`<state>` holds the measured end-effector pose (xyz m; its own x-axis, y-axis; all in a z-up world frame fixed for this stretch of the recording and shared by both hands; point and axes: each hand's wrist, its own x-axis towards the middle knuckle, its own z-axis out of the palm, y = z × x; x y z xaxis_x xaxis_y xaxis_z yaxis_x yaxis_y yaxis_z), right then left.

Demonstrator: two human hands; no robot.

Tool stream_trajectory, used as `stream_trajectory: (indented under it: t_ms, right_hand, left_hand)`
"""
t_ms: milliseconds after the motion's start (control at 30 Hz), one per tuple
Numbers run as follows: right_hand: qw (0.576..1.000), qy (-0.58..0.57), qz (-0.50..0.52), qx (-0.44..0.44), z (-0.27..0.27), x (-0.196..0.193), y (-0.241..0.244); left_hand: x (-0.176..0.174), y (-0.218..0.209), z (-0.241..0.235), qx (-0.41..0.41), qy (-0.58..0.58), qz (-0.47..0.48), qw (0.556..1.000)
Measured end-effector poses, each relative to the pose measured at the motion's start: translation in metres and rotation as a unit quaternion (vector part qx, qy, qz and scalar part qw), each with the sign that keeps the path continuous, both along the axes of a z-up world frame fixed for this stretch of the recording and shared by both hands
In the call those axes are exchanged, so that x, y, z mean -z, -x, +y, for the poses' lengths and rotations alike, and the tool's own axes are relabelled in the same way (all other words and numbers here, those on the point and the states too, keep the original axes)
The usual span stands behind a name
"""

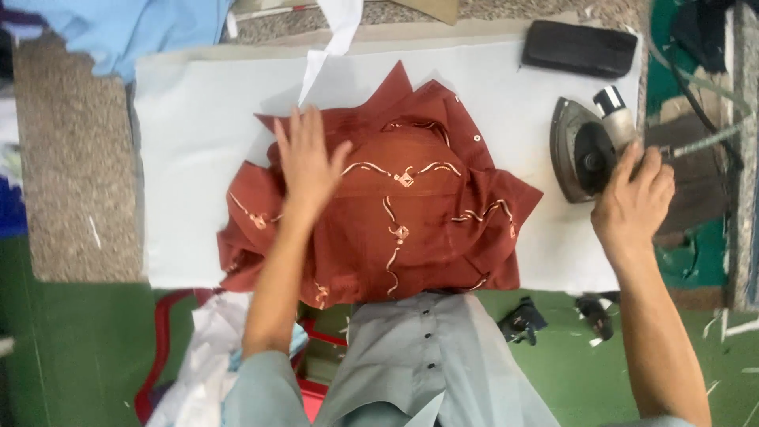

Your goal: The person irons a rust-colored shirt on a white ironing board, repeatedly smoothing the fabric and using a black rectangular object to press down on the material. The person adjusts the shirt's position multiple times to iron different sections.

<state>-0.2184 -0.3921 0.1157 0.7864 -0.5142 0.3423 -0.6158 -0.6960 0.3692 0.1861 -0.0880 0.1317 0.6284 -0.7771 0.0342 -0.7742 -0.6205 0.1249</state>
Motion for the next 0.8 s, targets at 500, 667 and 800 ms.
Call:
stream_trajectory:
  t_ms: [500, 667, 800]
  right_hand:
    - [0.981, -0.047, -0.157, -0.104, -0.027, 0.088, -0.207]
    - [0.939, -0.100, -0.302, -0.131, 0.063, 0.003, -0.251]
    - [0.913, -0.221, -0.275, -0.206, 0.138, 0.017, -0.151]
  left_hand:
    - [0.031, -0.199, 0.047, -0.066, 0.003, -0.084, 0.994]
    - [-0.009, -0.116, 0.049, -0.069, 0.091, -0.189, 0.975]
    - [0.016, -0.033, 0.099, 0.105, 0.131, -0.079, 0.983]
